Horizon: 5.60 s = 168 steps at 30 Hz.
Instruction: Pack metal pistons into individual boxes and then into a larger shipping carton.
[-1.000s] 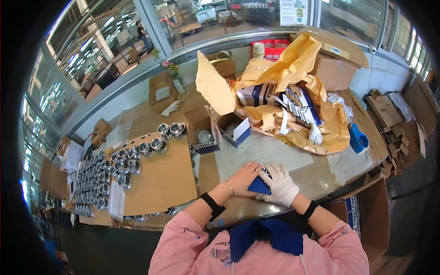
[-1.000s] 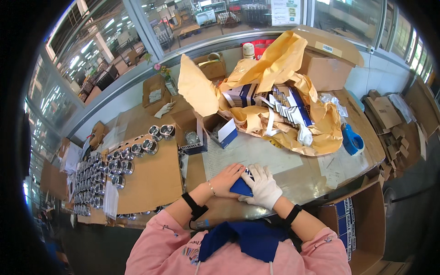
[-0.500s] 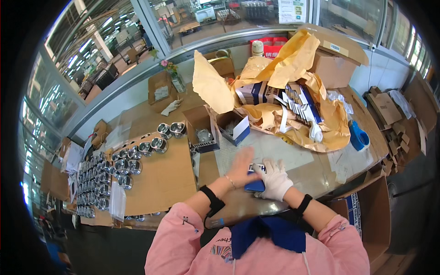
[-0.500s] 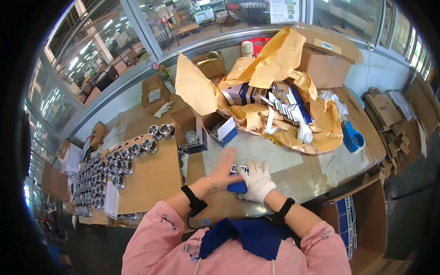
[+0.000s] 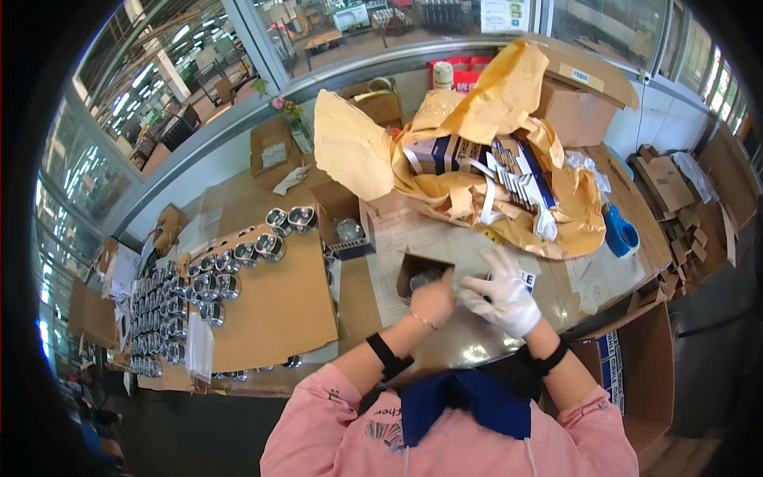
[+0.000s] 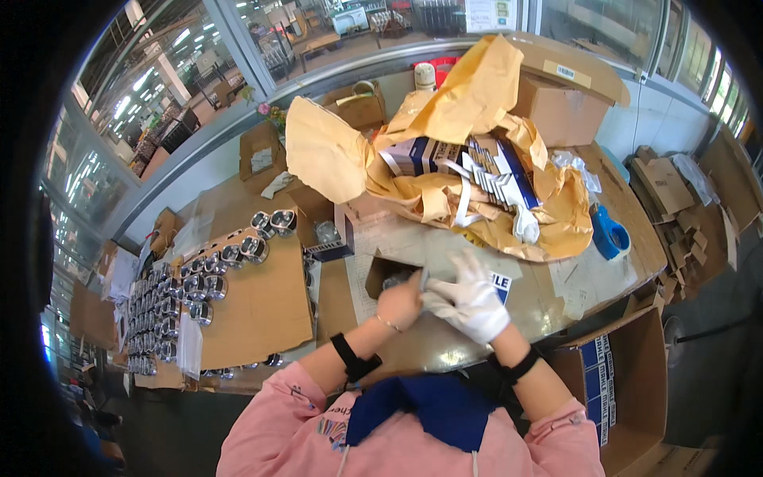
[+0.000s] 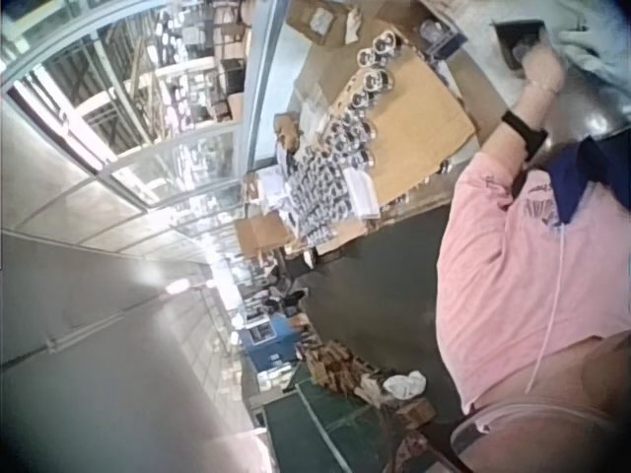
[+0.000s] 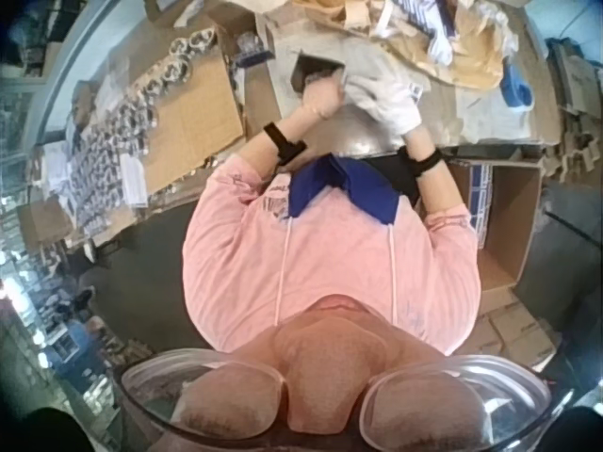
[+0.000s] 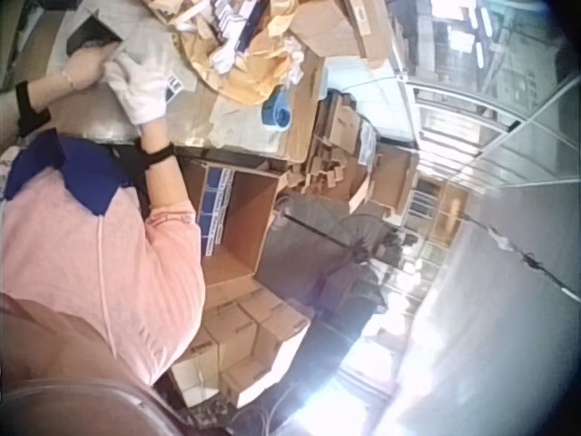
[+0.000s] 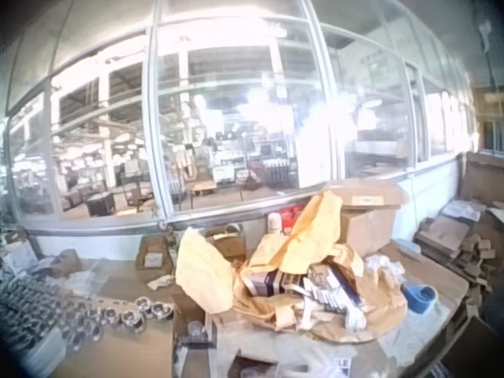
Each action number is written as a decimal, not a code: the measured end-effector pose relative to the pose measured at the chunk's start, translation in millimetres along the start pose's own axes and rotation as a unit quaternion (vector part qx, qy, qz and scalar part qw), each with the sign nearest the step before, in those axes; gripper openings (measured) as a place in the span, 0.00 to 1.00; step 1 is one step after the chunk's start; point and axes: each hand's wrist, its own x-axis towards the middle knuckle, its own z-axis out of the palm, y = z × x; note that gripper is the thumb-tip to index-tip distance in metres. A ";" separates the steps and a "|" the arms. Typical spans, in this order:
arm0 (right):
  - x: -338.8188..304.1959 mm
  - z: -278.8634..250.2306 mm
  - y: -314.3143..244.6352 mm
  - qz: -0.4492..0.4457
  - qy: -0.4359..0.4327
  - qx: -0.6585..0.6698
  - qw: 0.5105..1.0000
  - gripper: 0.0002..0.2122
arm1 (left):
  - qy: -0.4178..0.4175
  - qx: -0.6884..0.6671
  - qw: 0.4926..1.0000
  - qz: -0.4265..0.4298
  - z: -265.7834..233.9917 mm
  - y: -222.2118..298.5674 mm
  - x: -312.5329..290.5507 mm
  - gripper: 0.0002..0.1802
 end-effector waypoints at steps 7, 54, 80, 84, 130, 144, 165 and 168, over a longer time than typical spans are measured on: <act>36.1 72.9 8.6 0.199 0.179 0.351 0.897 0.26 | -0.056 -0.187 0.974 0.114 -2.3 19.8 -50.7 0.27; -17.2 64.1 -26.9 -0.020 -0.069 -0.075 0.995 0.35 | -0.041 0.063 0.973 0.217 -19.6 -35.9 -18.5 0.63; 37.6 33.1 -39.2 0.108 -0.032 0.064 0.992 0.19 | 0.064 -0.023 0.971 0.229 -6.8 -29.9 -75.1 0.18; 27.3 50.3 -52.7 0.158 -0.021 0.087 0.983 0.21 | 0.256 -0.006 0.961 0.105 -25.8 -33.8 -87.9 0.43; 23.5 59.9 -28.9 -0.169 -0.174 -0.137 0.960 0.43 | 0.001 0.183 0.979 0.086 -4.7 -42.7 -59.6 0.60; -46.7 19.0 62.9 -0.118 -0.097 -0.183 0.971 0.41 | 0.058 0.091 0.988 0.109 53.8 -42.6 -2.9 0.60; -23.5 -2.9 44.8 0.102 -0.095 -0.091 0.986 0.36 | -0.083 0.089 0.981 0.150 -18.1 -8.6 14.1 0.57; -22.7 -17.7 37.1 0.121 -0.027 -0.067 0.990 0.39 | -0.043 0.045 0.973 0.222 -10.2 -23.3 16.9 0.56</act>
